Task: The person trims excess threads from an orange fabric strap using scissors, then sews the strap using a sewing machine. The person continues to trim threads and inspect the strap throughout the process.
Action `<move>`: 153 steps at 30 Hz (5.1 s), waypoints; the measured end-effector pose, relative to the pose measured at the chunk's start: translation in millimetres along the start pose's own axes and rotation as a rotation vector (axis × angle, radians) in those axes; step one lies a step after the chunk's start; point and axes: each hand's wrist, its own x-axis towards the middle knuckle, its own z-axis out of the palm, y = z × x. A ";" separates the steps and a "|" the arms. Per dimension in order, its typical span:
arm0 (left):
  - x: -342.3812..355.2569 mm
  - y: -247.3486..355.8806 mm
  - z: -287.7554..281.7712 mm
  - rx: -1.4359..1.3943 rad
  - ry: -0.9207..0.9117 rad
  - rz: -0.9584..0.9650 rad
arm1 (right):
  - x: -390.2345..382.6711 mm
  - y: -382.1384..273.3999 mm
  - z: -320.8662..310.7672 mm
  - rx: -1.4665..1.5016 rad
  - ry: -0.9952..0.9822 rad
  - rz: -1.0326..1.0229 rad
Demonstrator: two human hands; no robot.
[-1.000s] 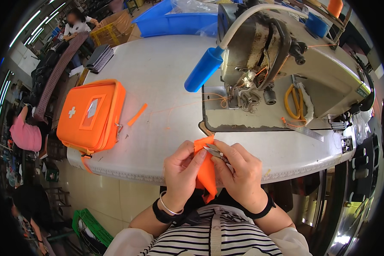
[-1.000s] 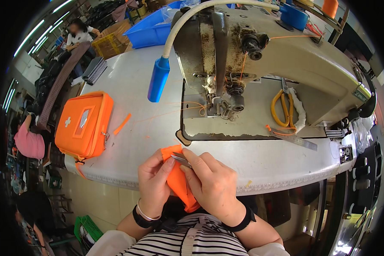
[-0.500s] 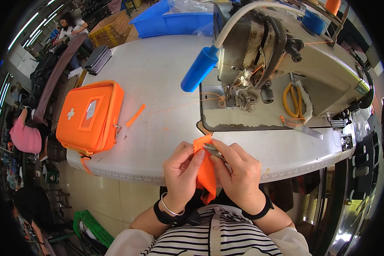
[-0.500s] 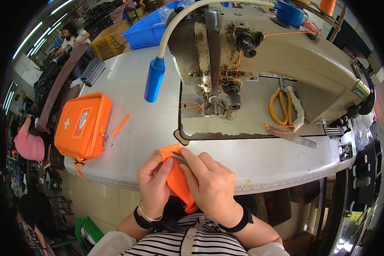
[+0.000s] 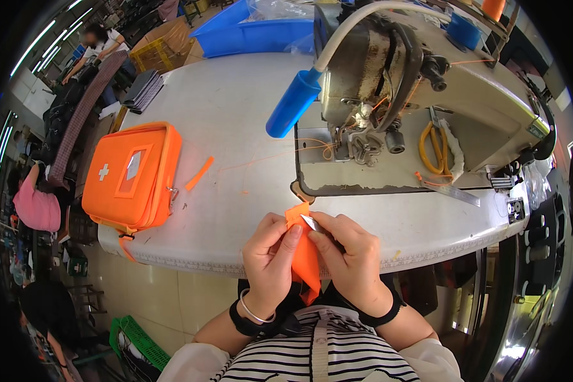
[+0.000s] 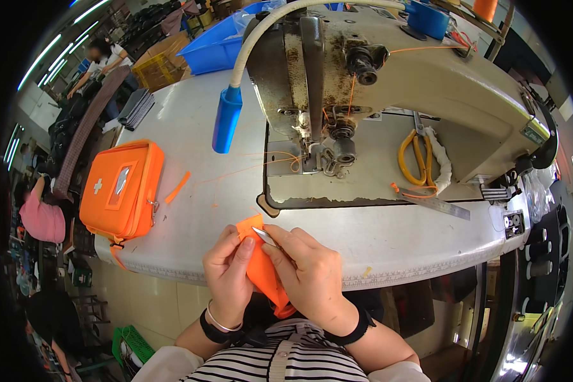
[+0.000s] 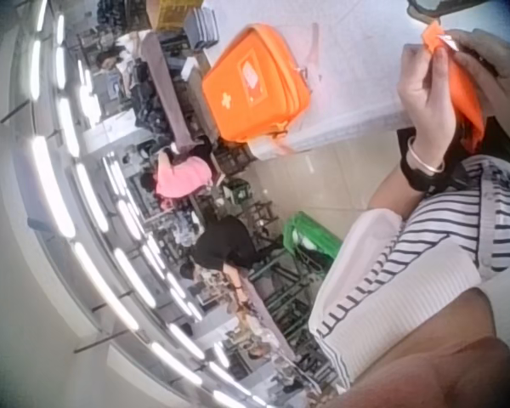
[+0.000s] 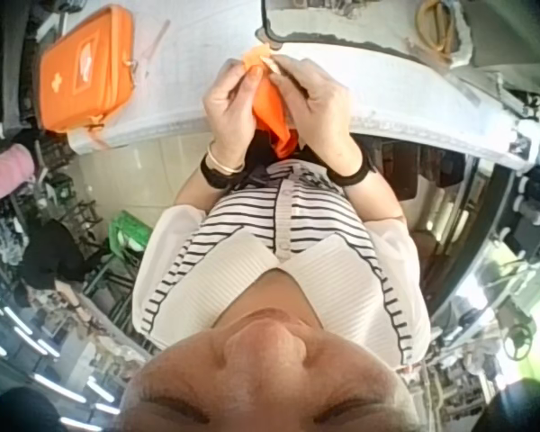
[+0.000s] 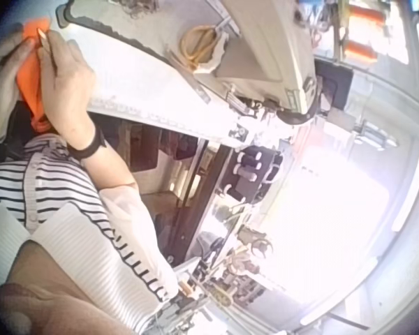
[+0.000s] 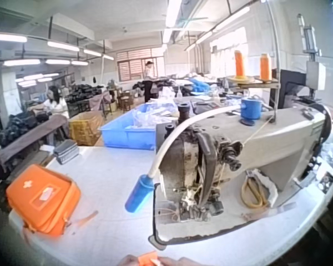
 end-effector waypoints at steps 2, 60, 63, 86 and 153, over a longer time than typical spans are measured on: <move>1.1 0.5 0.0 -0.009 -0.005 -0.012 | -0.7 -4.4 -1.2 -0.062 0.036 -0.003; 2.5 3.7 -0.8 0.045 -0.059 -0.017 | 3.2 -0.6 -4.8 -0.192 0.031 -0.166; 2.4 3.7 -0.2 0.075 -0.053 -0.002 | 3.0 -0.3 -3.6 -0.198 0.041 -0.153; 3.2 7.0 1.3 0.118 -0.038 0.015 | 4.2 1.2 -1.3 -0.028 0.015 -0.099; -2.0 3.0 12.3 0.438 0.043 0.233 | -4.0 4.5 -0.3 0.154 0.018 0.067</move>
